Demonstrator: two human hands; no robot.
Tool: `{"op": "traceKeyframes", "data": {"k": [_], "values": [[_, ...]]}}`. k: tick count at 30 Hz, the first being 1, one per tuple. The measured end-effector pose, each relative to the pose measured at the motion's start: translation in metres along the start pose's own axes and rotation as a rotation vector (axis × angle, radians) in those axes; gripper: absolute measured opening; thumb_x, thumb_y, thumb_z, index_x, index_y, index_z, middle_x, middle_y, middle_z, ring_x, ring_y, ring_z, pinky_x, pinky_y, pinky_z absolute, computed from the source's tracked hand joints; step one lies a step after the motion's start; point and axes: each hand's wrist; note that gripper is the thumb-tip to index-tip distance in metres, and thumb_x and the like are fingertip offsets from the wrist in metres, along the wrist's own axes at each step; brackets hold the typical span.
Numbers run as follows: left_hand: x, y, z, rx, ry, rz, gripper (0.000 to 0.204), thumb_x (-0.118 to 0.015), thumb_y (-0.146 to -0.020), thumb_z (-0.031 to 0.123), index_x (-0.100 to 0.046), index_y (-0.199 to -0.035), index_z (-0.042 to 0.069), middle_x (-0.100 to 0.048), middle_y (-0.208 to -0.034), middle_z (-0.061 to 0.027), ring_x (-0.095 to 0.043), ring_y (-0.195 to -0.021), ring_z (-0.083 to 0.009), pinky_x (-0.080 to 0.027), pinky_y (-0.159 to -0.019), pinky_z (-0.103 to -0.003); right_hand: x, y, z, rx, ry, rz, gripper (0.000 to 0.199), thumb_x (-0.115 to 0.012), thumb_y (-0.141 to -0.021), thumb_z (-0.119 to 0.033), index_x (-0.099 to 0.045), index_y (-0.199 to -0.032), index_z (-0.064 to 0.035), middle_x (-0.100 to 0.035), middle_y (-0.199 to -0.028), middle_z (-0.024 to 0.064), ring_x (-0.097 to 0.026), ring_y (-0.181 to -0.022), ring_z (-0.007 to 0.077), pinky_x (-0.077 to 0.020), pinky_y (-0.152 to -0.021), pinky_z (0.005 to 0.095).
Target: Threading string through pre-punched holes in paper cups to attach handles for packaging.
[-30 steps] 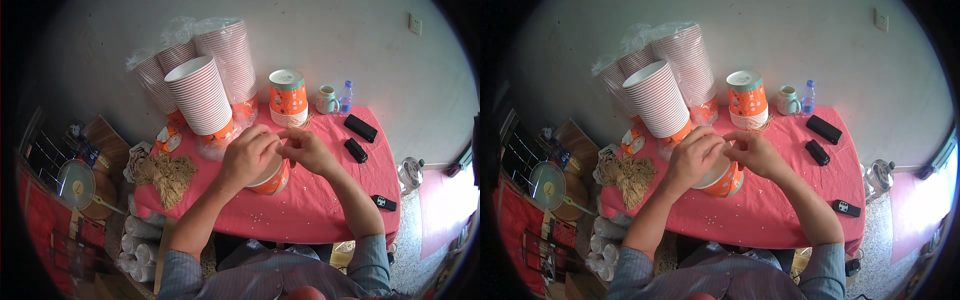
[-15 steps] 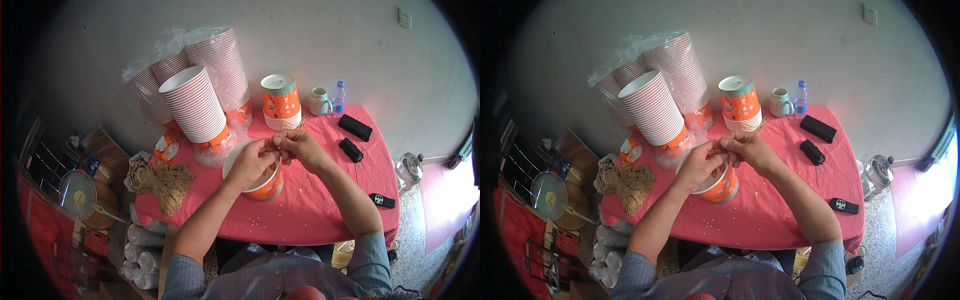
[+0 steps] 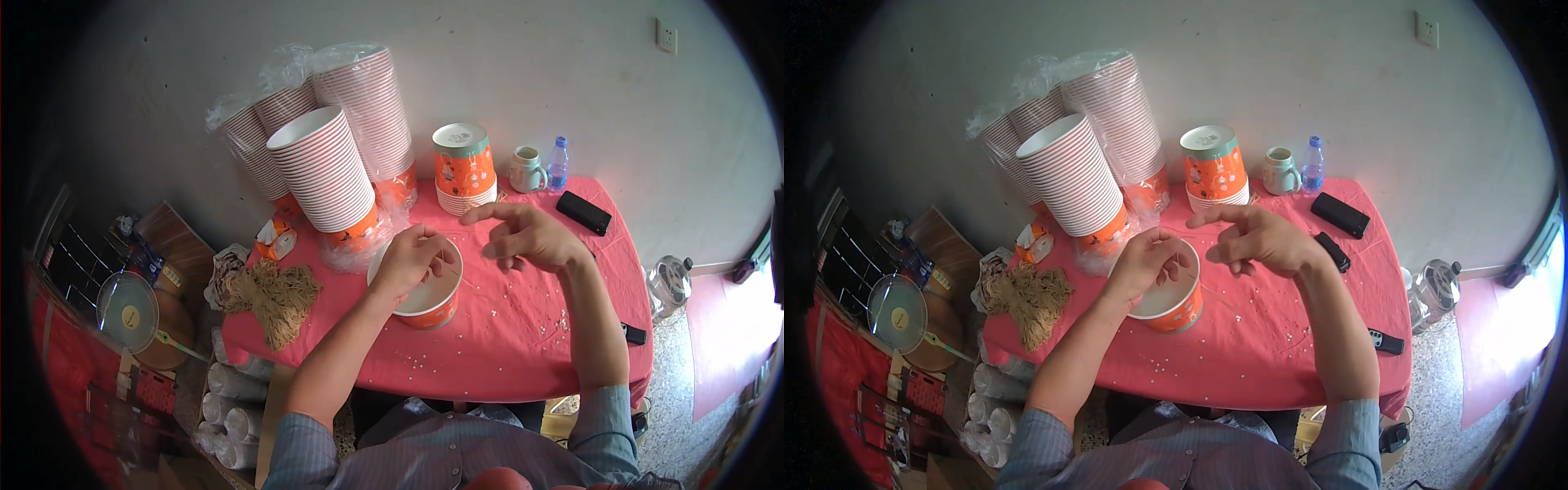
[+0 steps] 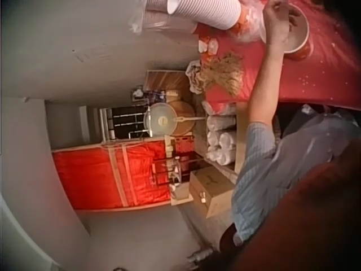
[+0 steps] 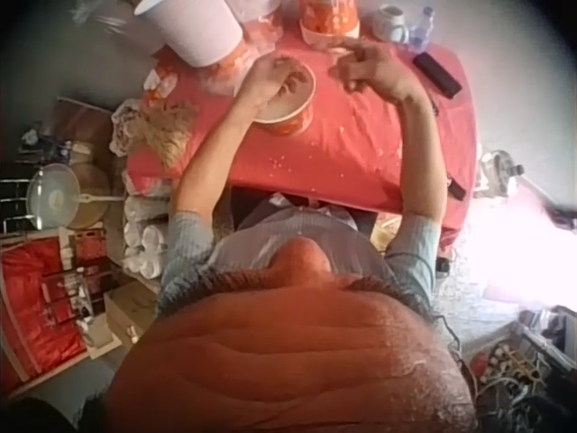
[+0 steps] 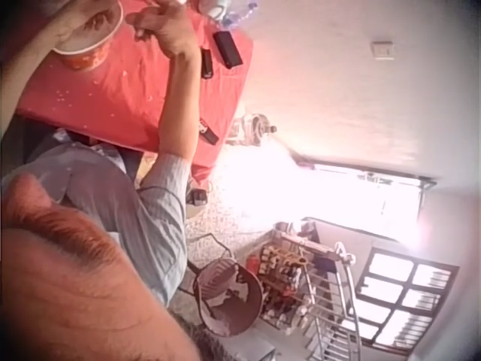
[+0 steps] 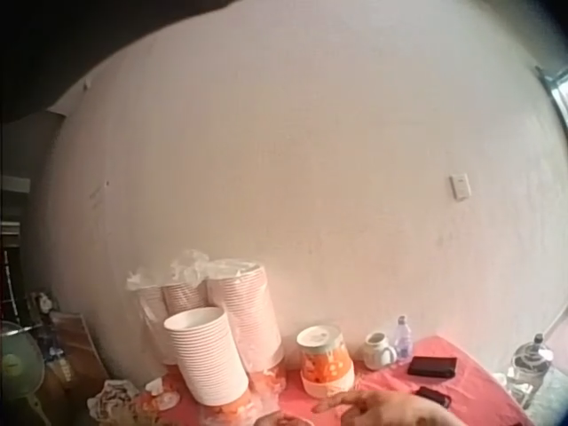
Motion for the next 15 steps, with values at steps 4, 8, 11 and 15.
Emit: {"op": "traceKeyframes", "data": {"k": [4, 8, 11, 15], "values": [[0.000, -0.002, -0.003, -0.040, -0.034, -0.008, 0.016, -0.065, -0.109, 0.020, -0.066, -0.109, 0.004, -0.080, -0.094, -0.0056, -0.066, -0.067, -0.0068, -0.042, -0.053, -0.023, 0.002, 0.002, -0.007, 0.038, 0.335, 0.178, 0.021, -0.078, -0.097, -0.013, -0.079, -0.116, -0.0021, -0.070, -0.079, 0.0029, -0.068, -0.068, 0.0086, -0.0509, -0.060, 0.0257], [-0.002, -0.005, 0.001, -0.100, -0.061, -0.028, 0.019, -0.066, -0.109, 0.021, -0.066, -0.113, 0.003, -0.079, -0.095, -0.0080, -0.067, -0.067, -0.0074, -0.045, -0.053, -0.021, 0.009, -0.016, 0.033, 0.011, 0.965, 0.076, 0.043, -0.087, -0.091, -0.039, -0.081, -0.115, -0.0044, -0.080, -0.103, 0.0121, -0.076, -0.096, 0.0250, -0.0596, -0.086, 0.0392], [0.000, -0.007, -0.004, -0.144, -0.023, -0.031, 0.018, -0.065, -0.111, 0.023, -0.065, -0.110, 0.005, -0.081, -0.096, -0.0064, -0.067, -0.068, -0.0064, -0.044, -0.054, -0.022, -0.004, -0.027, 0.065, -0.059, 1.142, -0.102, 0.051, -0.087, -0.087, -0.047, -0.082, -0.118, -0.0069, -0.081, -0.119, 0.0150, -0.076, -0.111, 0.0311, -0.0591, -0.097, 0.0429], [0.005, -0.005, -0.006, -0.165, 0.060, -0.034, 0.018, -0.065, -0.111, 0.024, -0.064, -0.111, 0.006, -0.080, -0.096, -0.0071, -0.067, -0.069, -0.0064, -0.045, -0.055, -0.021, -0.016, -0.052, 0.088, -0.119, 1.058, -0.245, 0.044, -0.081, -0.093, -0.043, -0.081, -0.116, -0.0054, -0.082, -0.111, 0.0127, -0.077, -0.105, 0.0288, -0.0592, -0.097, 0.0413]]}}
Point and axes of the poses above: each hand's wrist, its own y-axis away from the middle knuckle, its own x-axis out of the back of the hand, z = x × y
